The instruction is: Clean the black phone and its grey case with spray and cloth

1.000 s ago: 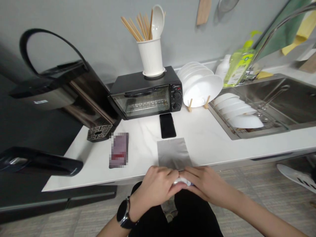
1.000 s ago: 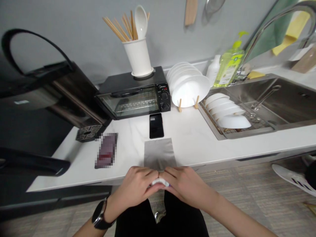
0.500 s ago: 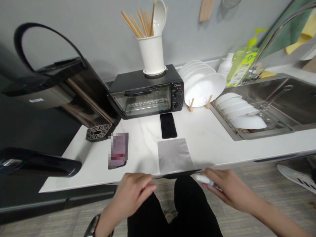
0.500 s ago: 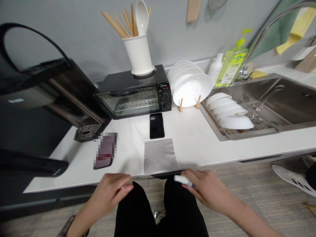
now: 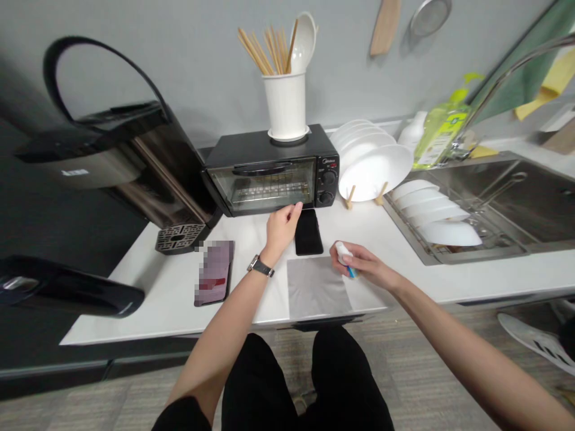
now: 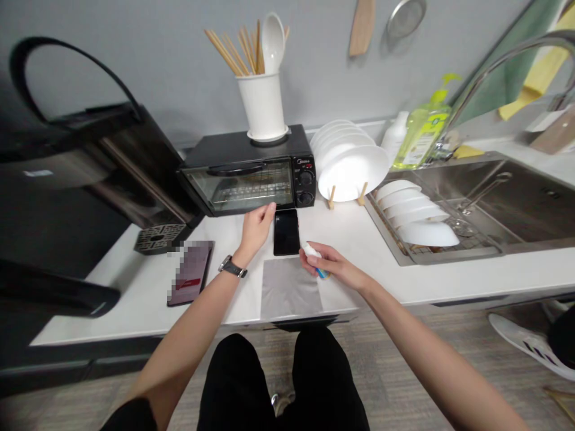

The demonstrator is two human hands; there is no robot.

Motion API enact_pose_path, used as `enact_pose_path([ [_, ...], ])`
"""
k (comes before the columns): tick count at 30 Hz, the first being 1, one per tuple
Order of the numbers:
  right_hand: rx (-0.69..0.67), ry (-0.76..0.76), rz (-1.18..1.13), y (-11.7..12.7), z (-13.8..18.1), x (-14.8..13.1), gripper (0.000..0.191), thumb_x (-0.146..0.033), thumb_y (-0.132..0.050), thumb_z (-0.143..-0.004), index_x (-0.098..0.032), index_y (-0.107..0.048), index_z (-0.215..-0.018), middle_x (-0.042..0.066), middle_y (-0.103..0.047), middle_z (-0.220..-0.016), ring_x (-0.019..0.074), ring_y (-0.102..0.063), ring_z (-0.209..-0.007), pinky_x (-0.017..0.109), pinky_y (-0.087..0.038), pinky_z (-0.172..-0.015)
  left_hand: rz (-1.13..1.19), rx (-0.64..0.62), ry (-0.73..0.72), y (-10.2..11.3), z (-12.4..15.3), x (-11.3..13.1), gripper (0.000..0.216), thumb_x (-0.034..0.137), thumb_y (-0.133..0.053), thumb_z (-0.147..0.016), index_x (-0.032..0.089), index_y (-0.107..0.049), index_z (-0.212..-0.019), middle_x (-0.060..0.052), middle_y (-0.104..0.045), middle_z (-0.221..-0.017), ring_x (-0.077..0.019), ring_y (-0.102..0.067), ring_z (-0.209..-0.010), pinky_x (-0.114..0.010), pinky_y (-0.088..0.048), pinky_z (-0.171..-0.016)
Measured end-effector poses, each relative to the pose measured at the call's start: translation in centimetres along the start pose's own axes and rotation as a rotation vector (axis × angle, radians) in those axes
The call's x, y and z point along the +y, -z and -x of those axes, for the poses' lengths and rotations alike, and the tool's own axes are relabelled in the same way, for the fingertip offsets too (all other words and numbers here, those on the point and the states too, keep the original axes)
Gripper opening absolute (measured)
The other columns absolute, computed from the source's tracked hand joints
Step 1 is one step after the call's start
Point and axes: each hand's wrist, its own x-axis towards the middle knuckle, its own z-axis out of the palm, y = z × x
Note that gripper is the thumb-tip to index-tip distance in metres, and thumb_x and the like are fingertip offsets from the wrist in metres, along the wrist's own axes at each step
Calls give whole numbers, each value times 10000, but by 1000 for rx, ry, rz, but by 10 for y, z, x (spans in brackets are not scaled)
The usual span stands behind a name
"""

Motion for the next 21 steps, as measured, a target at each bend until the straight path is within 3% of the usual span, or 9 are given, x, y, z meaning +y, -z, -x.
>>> enact_pose_path([
  [3, -51, 42, 67, 19, -30, -1, 642, -823, -448, -937, -206, -548, -790, -36, -482, -605, 133, -385, -566, 281, -299, -566, -106, -3, -16, -18, -9, -12, 545, 576, -393, -1046, 211, -444, -645, 38, -445, -596, -122, -384, -593, -270, -244, -613],
  [6, -82, 67, 244, 31, -56, -3, 662, -795, -402, -975, -213, -500, -676, -35, -469, -554, 126, -380, -549, 283, -302, -575, -187, -17, -41, -24, -5, -20, 515, 561, -438, -1045, 211, -517, -674, 22, -529, -627, -131, -433, -597, -272, -236, -615],
  [10, -105, 81, 301, 35, -76, 1, 537, -707, -449, -1013, -225, -458, -776, -75, -425, -558, 114, -360, -529, 273, -289, -565, -202, -27, -36, -24, -4, -27, 515, 552, -424, -1057, 212, -534, -686, 10, -571, -638, -140, -458, -593, -269, -239, -612],
  [14, -158, 53, 274, 29, -73, 10, 446, -666, -556, -990, -236, -443, -958, -59, -496, -722, 119, -397, -620, 260, -317, -586, -190, -19, -72, -24, -6, -30, 520, 551, -411, -1066, 206, -546, -701, -1, -606, -663, -140, -492, -609, -269, -262, -620],
  [18, -73, 133, 206, 25, -68, 17, 394, -606, -573, -1010, -244, -431, -950, -24, -561, -822, 141, -489, -745, 287, -403, -720, -181, 3, -113, -27, -5, -30, 512, 541, -415, -1070, 199, -553, -715, 0, -606, -677, -135, -499, -623, -270, -271, -626],
  [21, 15, 210, 86, 26, -71, 17, 413, -635, -562, -1004, -241, -469, -920, -20, -576, -767, 147, -503, -692, 289, -398, -674, -165, 15, -139, -28, -4, -30, 513, 539, -399, -1075, 202, -554, -721, 9, -580, -668, -135, -500, -630, -274, -279, -629],
])
